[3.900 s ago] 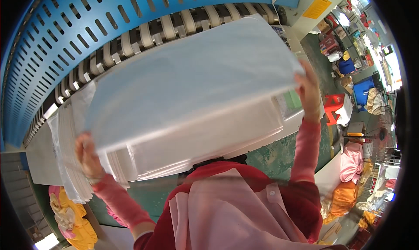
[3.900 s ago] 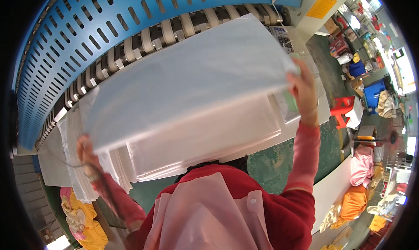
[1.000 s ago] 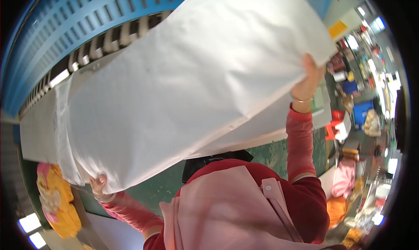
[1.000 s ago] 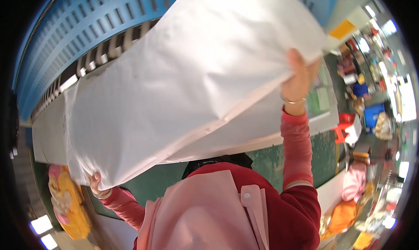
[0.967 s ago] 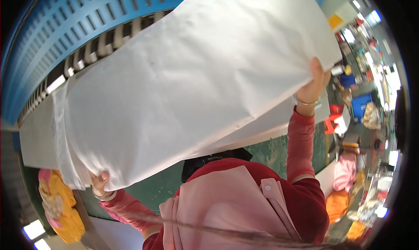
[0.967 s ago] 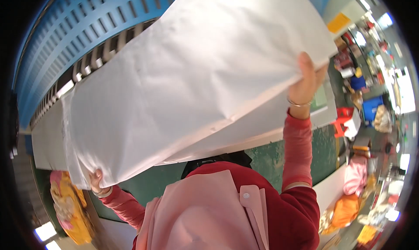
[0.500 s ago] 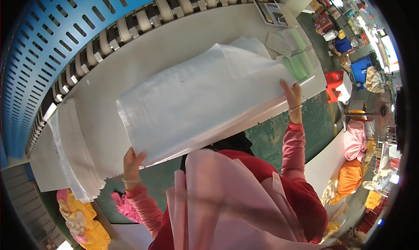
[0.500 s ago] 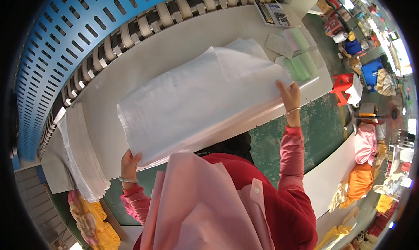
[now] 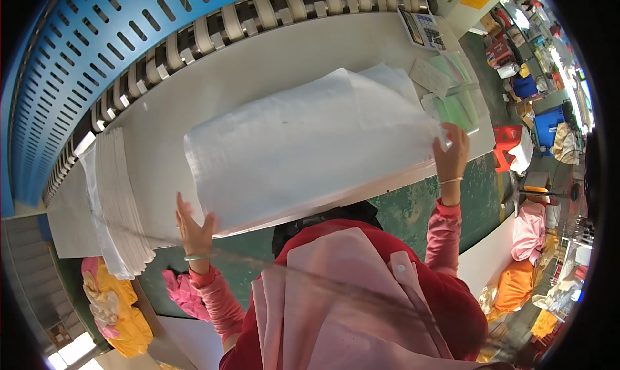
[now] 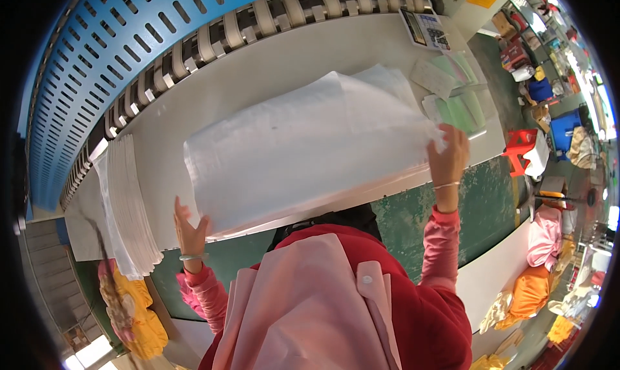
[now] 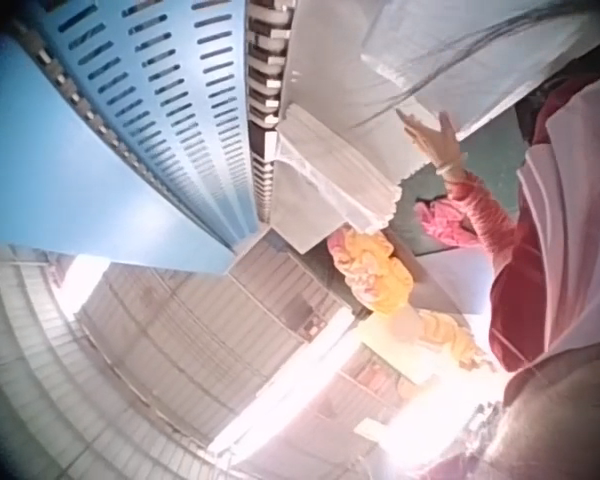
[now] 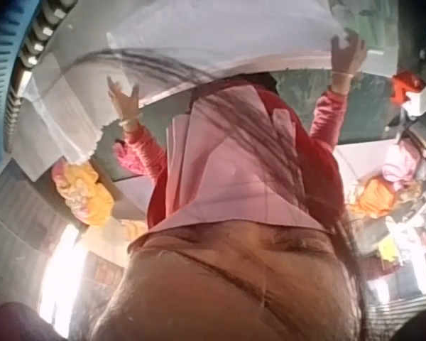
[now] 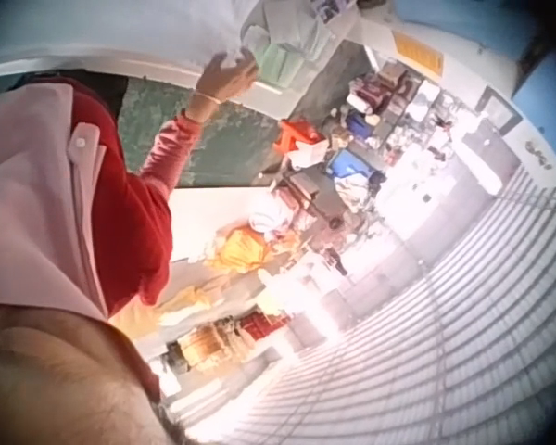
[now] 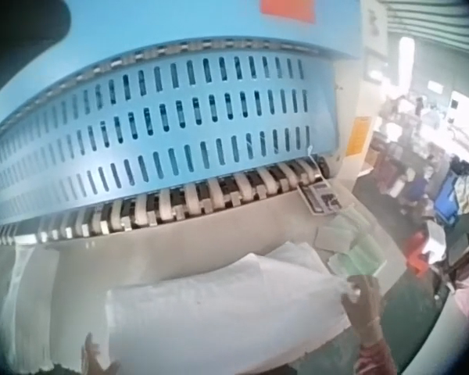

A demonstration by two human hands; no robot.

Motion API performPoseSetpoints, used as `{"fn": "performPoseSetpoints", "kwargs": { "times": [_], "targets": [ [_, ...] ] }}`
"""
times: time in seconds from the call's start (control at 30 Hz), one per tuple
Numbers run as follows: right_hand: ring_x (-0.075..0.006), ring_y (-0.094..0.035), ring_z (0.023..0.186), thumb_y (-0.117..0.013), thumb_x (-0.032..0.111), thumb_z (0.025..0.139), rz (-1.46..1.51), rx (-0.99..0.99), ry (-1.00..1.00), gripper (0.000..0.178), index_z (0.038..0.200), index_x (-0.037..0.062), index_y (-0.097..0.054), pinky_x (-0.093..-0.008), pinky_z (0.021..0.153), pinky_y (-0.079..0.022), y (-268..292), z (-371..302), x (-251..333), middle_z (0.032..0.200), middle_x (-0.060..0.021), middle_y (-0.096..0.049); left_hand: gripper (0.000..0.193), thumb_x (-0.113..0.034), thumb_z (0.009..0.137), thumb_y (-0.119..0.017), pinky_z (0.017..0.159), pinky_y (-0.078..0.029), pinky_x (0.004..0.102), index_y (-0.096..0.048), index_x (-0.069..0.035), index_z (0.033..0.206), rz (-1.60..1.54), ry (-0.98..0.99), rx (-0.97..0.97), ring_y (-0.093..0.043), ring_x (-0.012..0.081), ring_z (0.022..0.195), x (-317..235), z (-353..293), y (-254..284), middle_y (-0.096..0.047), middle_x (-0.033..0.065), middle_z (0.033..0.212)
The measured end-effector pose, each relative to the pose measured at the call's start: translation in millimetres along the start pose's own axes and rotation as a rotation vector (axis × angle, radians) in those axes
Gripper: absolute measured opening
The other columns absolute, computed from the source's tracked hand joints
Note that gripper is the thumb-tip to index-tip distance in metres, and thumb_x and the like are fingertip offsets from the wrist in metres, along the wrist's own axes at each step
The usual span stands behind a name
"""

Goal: The person folds white rectangular cloths on a table, smoothing the fabric by hand and stacking the folded items into a pile.

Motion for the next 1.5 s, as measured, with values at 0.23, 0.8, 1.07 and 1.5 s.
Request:
{"fn": "performPoseSetpoints", "kwargs": {
  "times": [0.23,0.8,1.07,1.5],
  "targets": [
    [-0.031,-0.027,0.125,-0.052,0.044,0.08,0.371,0.836,0.87,0.057,0.124,0.0081,-0.041,-0.0464,0.1,-0.024,-55,-45,129,0.133,-0.0135,-0.033,0.069,-0.05,0.081,-0.046,0.101,-0.018,0.0486,-0.028,-0.01,0.134,0.707,-0.445,0.098,-0.025,0.0305,0.127,-85,2,-68,-0.028,0.0131,0.137],
    [-0.029,-0.052,0.1,-0.064,0.021,0.066,0.065,0.484,0.229,0.05,0.112,0.01,-0.048,-0.0411,0.088,-0.035,-73,100,51,0.105,-0.0131,-0.057,0.068,-0.052,0.084,-0.039,0.102,-0.009,0.0504,-0.025,-0.009,0.135,0.699,-0.391,0.142,-0.019,0.0289,0.13,-57,-3,-88,-0.021,0.0133,0.141],
    [-0.0297,-0.051,0.096,-0.058,-0.002,0.064,-0.1,-0.003,0.327,0.055,0.117,0.0091,-0.045,-0.0362,0.083,-0.041,-93,156,-17,0.102,-0.0129,-0.053,0.067,-0.052,0.082,-0.043,0.1,-0.016,0.0529,-0.031,-0.01,0.132,0.626,-0.462,0.058,-0.024,0.0299,0.128,-60,0,-94,-0.023,0.0138,0.139],
    [-0.0333,-0.02,0.128,-0.05,0.033,0.082,-0.273,0.446,0.357,0.062,0.135,0.0119,-0.025,-0.0506,0.102,-0.016,-100,75,49,0.14,-0.0108,-0.022,0.065,-0.052,0.082,-0.042,0.1,-0.017,0.0516,-0.034,-0.009,0.13,0.563,-0.455,0.01,-0.026,0.0288,0.127,-60,-5,-88,-0.025,0.0137,0.138]
  ]
}}
Point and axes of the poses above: each hand's wrist, its own z-axis towards the middle knuckle, its own y-axis out of the back of the hand, x = y × z, the point moved 4 cm from there along z, towards the middle knuckle
